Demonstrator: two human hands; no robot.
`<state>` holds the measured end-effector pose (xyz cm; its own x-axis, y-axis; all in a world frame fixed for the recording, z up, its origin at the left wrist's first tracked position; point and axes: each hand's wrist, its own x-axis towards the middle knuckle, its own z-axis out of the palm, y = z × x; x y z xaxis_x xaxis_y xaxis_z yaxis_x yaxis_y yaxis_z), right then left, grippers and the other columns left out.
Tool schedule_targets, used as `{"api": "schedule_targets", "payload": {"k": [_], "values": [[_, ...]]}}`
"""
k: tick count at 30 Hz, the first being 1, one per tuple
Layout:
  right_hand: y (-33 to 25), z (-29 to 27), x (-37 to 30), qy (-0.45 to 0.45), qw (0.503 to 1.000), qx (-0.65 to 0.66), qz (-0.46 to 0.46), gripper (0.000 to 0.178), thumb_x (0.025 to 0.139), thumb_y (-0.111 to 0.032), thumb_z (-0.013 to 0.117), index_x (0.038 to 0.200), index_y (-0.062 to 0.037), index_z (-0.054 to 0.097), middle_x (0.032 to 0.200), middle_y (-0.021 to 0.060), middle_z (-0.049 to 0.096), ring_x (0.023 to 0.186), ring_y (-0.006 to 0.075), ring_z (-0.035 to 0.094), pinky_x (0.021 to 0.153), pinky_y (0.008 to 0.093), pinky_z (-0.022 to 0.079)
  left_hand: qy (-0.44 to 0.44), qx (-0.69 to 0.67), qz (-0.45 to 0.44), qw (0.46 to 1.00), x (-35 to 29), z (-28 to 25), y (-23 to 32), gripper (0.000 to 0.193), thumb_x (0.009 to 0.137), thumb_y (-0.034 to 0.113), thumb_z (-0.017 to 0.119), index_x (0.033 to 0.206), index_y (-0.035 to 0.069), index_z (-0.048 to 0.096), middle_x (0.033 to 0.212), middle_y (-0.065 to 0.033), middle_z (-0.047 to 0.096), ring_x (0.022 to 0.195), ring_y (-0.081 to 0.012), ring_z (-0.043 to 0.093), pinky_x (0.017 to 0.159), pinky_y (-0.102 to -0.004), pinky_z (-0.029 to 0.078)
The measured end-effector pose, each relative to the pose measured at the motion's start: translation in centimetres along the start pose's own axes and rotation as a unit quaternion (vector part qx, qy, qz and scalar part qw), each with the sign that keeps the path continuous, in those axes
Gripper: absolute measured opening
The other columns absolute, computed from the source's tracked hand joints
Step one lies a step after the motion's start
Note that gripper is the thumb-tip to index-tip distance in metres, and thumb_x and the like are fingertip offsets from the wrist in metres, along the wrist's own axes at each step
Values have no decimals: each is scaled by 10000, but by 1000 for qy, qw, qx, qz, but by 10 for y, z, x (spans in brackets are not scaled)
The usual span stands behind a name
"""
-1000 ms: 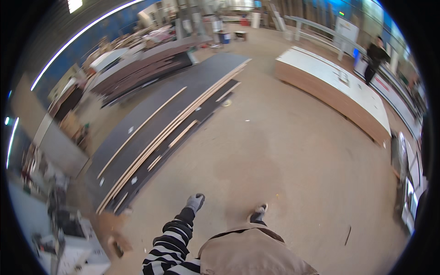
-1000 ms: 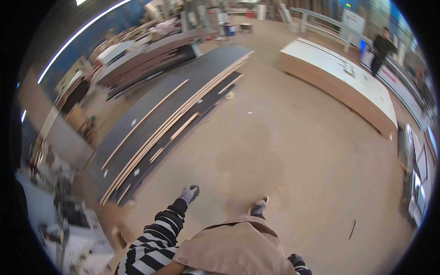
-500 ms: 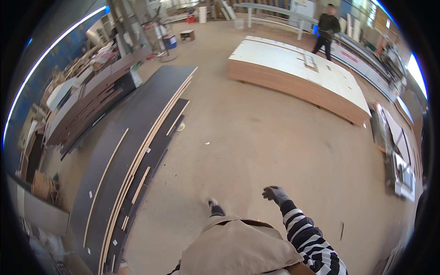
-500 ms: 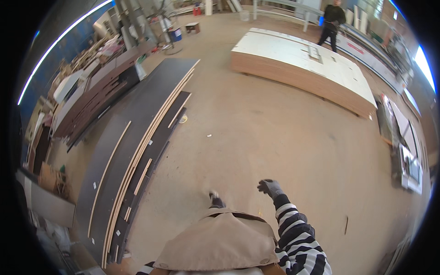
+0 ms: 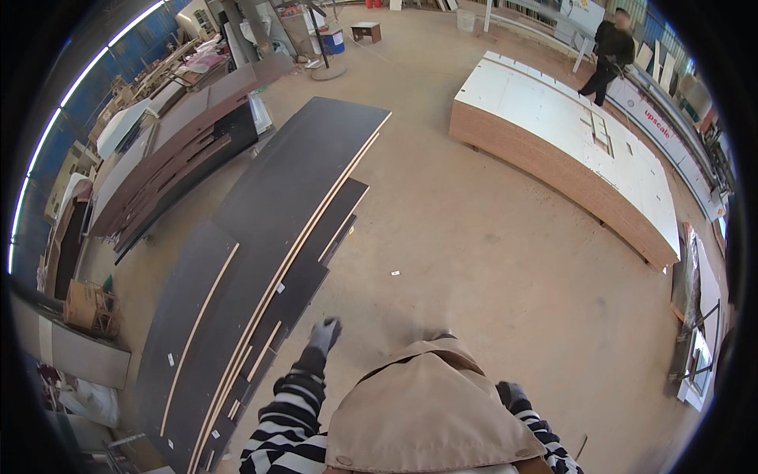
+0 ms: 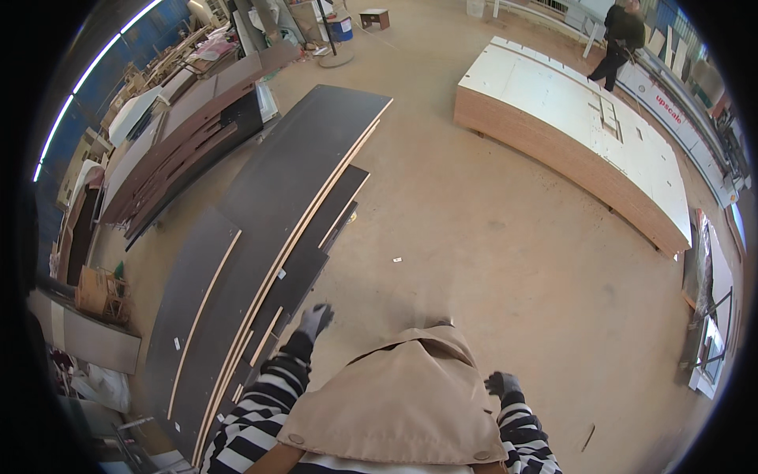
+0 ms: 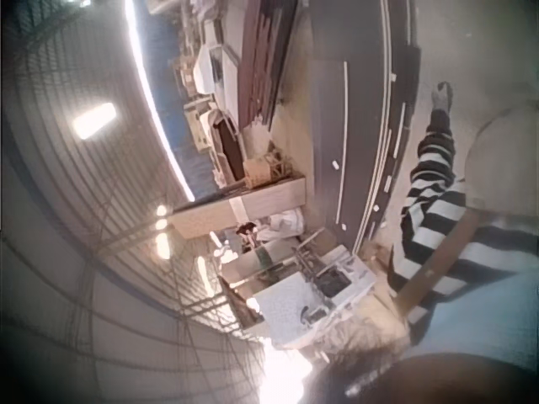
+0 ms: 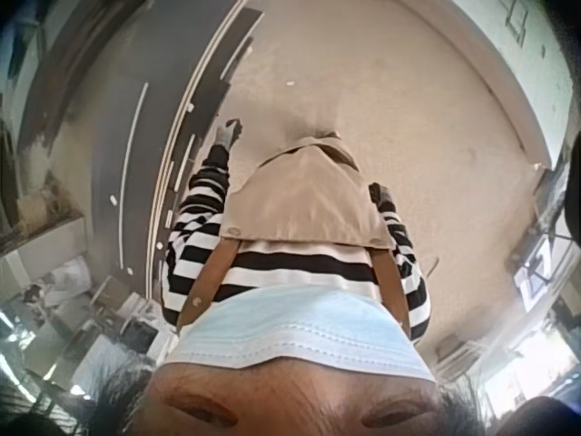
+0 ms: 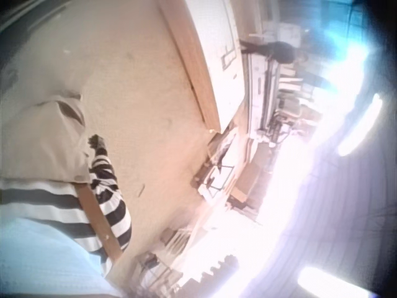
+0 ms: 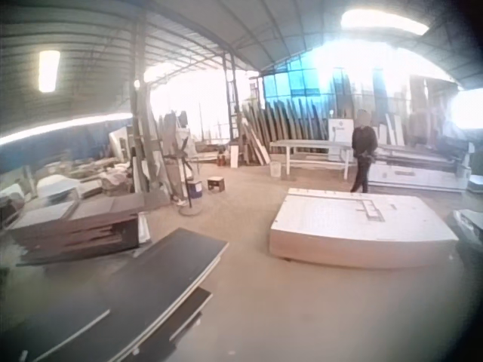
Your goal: The person picks up a large dark panel, carries it across the workshop, and places it on a stack. They then walk to a large white sack, open it, and adjust its contents. Finally, they approach a machine and manipulate a blue lever or handle inside the machine's mechanism.
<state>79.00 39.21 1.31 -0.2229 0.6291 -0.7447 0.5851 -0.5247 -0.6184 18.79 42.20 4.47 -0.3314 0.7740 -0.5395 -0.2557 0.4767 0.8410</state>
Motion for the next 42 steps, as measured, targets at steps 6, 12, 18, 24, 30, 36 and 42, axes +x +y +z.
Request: {"api": "schedule_targets", "payload": {"k": [6, 12, 18, 24, 30, 36, 42], "values": [[8, -36, 68, 30, 920, -391, -10, 493, 664, -458, 675, 988, -90, 624, 943, 133, 644, 906, 350, 608, 758, 426, 499, -50, 150, 35, 987, 136, 116, 96, 249, 897, 212, 535, 1059, 41, 617, 850, -55, 659, 686, -111, 603, 550, -236, 457], [-182, -158, 250, 10, 972, -226, 63, 170, 782, -246, 607, 765, -80, 641, 702, 102, 643, 597, 231, 620, 536, 368, 475, -36, 164, -111, 980, 138, 114, 90, 270, 850, 274, 567, 960, 41, 650, 737, -37, 639, 568, -122, 564, 516, -267, 447], [-442, -227, 374, 41, 966, 251, -53, 251, 876, -210, 547, 1020, -16, 614, 845, 120, 675, 669, 208, 647, 519, 270, 467, 33, 283, -178, 942, 138, 55, 56, 225, 844, 272, 574, 891, 65, 647, 696, -39, 613, 572, -159, 565, 521, -288, 458], [-557, -205, 446, -5, 981, 188, -50, 266, 866, -240, 533, 1000, -30, 626, 839, 113, 682, 676, 212, 659, 512, 267, 450, -49, 437, -146, 886, 224, 19, 35, 232, 843, 268, 581, 875, 48, 644, 700, -46, 615, 588, -174, 568, 534, -304, 458], [-536, -223, 454, 19, 960, 259, 105, 261, 872, -265, 550, 933, -20, 615, 824, 127, 678, 654, 243, 658, 484, 299, 460, -24, 64, -218, 974, 419, 14, 138, 240, 843, 264, 587, 858, 30, 640, 704, -54, 618, 604, -189, 571, 547, -321, 458], [-426, -243, 456, 57, 906, 371, 197, 262, 874, -305, 431, 907, -79, 560, 953, 172, 637, 760, 348, 617, 540, 439, 460, -29, 168, -37, 985, 616, 107, 325, 124, 889, 170, 534, 854, 56, 569, 724, -65, 598, 574, -157, 565, 502, -280, 463], [-387, -301, 532, -91, 992, 78, 32, 193, 794, -288, 450, 909, -136, 479, 1127, 176, 483, 1028, 397, 431, 745, 557, 351, -91, 108, -63, 988, 707, 248, 435, 176, 883, 189, 556, 985, 53, 604, 738, -56, 618, 568, -127, 557, 481, -251, 432]]}}
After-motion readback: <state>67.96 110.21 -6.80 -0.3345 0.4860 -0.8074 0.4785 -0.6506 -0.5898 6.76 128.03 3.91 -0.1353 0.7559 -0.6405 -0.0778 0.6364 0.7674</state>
